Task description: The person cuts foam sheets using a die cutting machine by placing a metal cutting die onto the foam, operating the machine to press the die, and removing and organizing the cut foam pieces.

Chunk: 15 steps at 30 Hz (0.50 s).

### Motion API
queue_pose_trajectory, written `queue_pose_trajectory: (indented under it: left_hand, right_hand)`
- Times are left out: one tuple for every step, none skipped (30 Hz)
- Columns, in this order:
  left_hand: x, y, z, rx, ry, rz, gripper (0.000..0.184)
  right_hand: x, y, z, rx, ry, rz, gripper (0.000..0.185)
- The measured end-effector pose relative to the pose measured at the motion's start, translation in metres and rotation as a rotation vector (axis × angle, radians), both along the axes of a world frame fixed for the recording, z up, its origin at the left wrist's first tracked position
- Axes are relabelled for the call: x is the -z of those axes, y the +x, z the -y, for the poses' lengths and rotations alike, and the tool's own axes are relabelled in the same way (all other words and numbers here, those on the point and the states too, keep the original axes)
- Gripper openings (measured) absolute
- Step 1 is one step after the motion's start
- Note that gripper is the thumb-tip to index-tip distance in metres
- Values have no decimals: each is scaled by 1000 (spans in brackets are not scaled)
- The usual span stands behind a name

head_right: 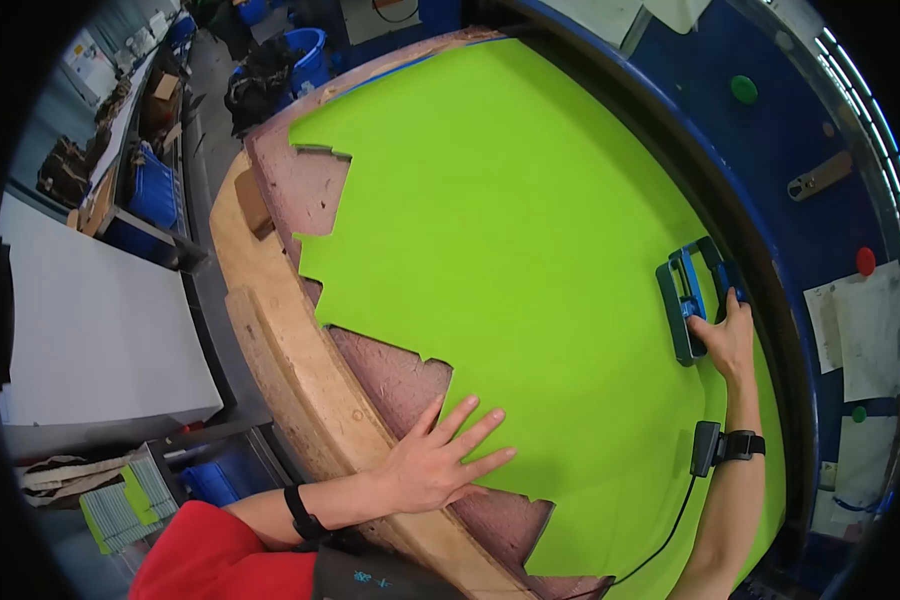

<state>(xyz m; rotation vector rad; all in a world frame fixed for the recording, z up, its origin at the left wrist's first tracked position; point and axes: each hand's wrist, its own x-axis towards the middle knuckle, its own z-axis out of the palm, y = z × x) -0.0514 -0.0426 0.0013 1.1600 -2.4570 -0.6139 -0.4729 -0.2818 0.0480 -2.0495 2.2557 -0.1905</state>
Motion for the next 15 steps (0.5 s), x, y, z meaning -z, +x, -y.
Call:
queue_pose_trajectory:
  left_hand:
    - [0,-1,-2,8,20,-1,75]
    - [2,-1,-3,3,56,-14,75]
    - [1,-2,-3,-3,53,-16,75]
    - [1,-2,-2,-5,39,-16,76]
    - [1,-2,-1,-8,46,-23,77]
    - [2,-2,-2,2,61,-30,77]
    - [2,-3,-2,-6,55,-22,78]
    - [1,-3,-1,-14,40,-18,78]
    - [0,-3,1,-5,34,-33,78]
    - [0,-2,2,-9,25,-32,79]
    - [0,-2,0,-11,27,-28,79]
    - [0,-2,0,-5,32,-33,79]
    - [0,-2,0,-7,22,-30,79]
    - [1,-2,-1,-10,13,-23,79]
    - [2,-2,0,-8,18,-22,79]
  right_hand:
    - [0,-6,5,-29,-48,-26,100]
    - [5,-9,5,-58,-76,-51,99]
    - [-13,12,1,-42,-69,58,98]
    - [-14,9,7,-95,-105,82,97]
    - [-20,20,7,-92,-88,89,97]
    - [-24,31,8,-88,-81,96,98]
    - [-3,25,13,-79,-84,39,99]
    - [20,16,19,-70,-93,-23,101]
    - [17,17,23,-68,-53,-1,104]
    - [14,19,21,-89,-80,15,104]
    - [7,19,20,-89,-47,19,103]
    - [-6,27,19,-89,-19,29,102]
    - [-13,33,15,-95,-78,29,101]
    - [-18,40,11,-101,-136,31,101]
    - [-23,47,7,-78,-104,117,103]
